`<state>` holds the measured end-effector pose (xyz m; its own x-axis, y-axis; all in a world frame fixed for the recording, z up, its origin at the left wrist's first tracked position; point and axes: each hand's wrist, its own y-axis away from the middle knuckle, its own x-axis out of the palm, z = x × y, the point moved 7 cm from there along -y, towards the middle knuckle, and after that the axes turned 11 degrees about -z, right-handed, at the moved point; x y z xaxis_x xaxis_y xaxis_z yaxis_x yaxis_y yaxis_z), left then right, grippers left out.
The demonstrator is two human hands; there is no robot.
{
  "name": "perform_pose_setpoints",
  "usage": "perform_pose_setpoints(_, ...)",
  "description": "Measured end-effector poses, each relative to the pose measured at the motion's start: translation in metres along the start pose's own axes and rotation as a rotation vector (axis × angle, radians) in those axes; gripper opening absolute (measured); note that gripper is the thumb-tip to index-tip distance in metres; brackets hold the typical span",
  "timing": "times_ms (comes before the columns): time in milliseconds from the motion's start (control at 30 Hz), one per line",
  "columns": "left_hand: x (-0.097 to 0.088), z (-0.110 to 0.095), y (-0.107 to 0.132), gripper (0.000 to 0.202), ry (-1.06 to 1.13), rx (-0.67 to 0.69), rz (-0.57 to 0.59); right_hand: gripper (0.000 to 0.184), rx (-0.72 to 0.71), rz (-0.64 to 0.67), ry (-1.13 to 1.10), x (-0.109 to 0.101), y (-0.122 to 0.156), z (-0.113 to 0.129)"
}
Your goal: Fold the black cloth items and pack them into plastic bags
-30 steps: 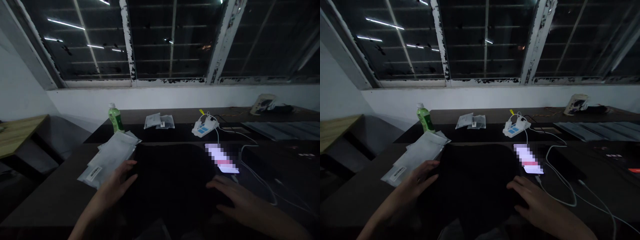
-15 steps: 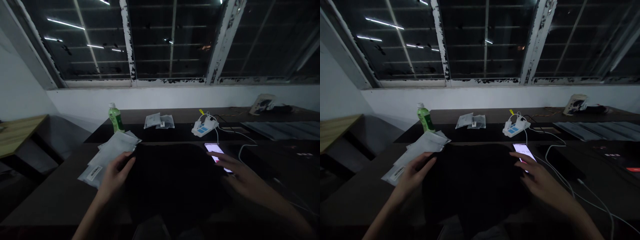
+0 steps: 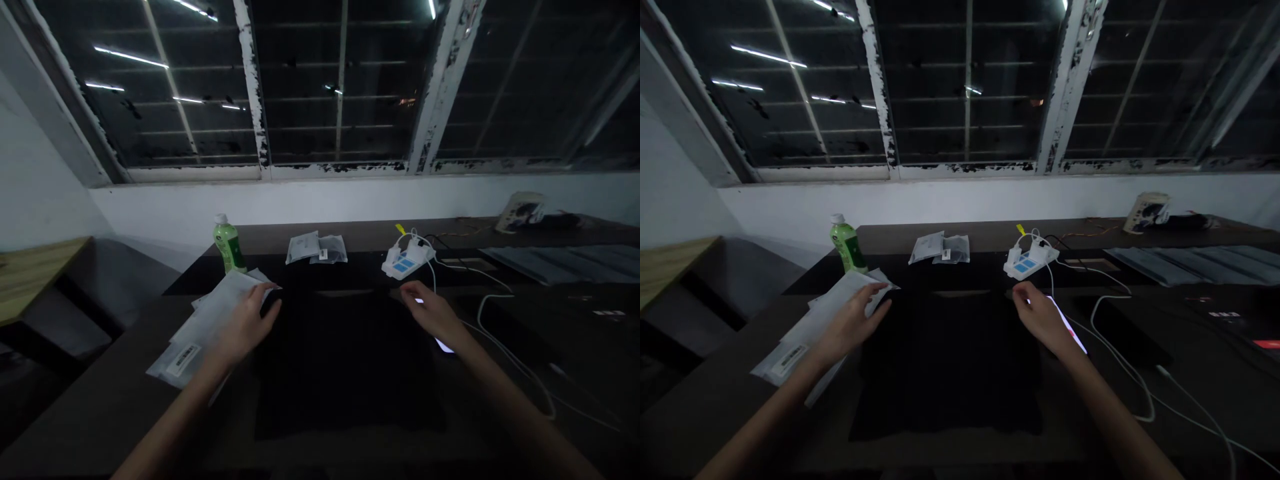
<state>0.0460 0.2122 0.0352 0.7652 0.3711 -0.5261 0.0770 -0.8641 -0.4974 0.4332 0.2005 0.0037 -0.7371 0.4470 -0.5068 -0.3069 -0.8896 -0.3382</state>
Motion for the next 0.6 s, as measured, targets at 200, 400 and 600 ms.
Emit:
perform_pose_setpoints(200, 0.018, -0.038, 0.088, 0.063, -0.351, 0.399, 0.460, 0.043, -0.368, 0.393, 0.241, 0.018, 0.096, 0.037)
perform_pose_setpoints(400, 0.035, -0.029, 0.120, 0.093, -0.413, 0.266, 0.727, 0.064, -0.338, 0.514, 0.437, 0.035, 0.127, 0.015)
perform_pose_setpoints(600, 0.037, -0.046, 0.076, 0.058, -0.390, 0.376, 0.530, 0.037, -0.360, 0.393, 0.320, 0.040, 0.073, 0.048)
